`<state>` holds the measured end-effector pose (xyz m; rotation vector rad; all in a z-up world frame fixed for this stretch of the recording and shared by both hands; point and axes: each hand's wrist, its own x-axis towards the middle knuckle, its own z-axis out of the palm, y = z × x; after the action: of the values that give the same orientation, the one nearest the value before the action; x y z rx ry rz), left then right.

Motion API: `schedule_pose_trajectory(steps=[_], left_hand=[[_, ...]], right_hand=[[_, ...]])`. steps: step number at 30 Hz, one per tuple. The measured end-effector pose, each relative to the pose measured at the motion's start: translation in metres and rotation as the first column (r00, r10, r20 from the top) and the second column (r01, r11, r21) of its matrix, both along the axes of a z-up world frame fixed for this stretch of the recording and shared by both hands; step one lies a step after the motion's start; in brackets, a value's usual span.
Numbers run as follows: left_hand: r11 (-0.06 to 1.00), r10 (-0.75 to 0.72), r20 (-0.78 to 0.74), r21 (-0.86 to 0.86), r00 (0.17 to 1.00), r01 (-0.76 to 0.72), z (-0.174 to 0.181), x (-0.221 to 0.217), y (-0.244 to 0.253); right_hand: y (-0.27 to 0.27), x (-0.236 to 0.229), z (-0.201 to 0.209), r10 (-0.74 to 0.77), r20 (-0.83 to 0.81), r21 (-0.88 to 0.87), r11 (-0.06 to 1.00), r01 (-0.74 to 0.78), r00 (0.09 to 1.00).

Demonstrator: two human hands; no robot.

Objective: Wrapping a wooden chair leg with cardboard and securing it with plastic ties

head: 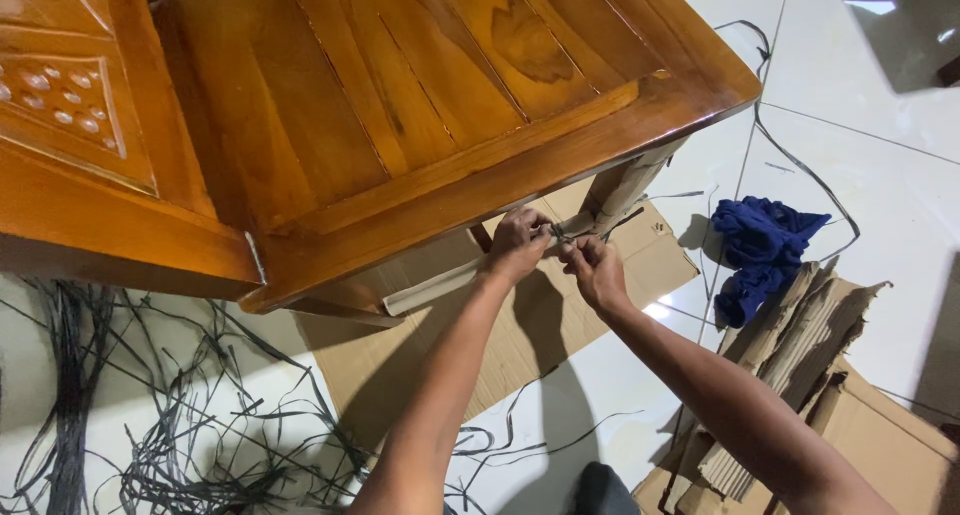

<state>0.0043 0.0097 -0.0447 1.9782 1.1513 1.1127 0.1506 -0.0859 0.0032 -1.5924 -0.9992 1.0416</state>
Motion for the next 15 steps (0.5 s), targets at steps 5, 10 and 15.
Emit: schedule_pose_trajectory(steps=[5, 10, 15], left_hand=[[0.999, 0.039, -0.041, -0.007, 0.998, -0.039, -0.001, 0.005, -0.002], [0.999, 0.04, -0.029, -0.016, 0.999, -0.04, -0.011, 0.008, 0.002], [1.0, 0.025, -0.078, 0.003, 0.997, -0.025, -0.008, 0.005, 0.0]], right_hand=[[-0.005, 0.004, -0.008, 0.05, 0.16, -0.019, 0.999, -0.047, 0.986], [-0.012, -0.004, 0.002, 0.051, 0.259, -0.043, 0.998, -0.041, 0.965], [-0.023, -0.007, 0.006, 0.103, 0.369, -0.047, 0.995, -0.092, 0.924]])
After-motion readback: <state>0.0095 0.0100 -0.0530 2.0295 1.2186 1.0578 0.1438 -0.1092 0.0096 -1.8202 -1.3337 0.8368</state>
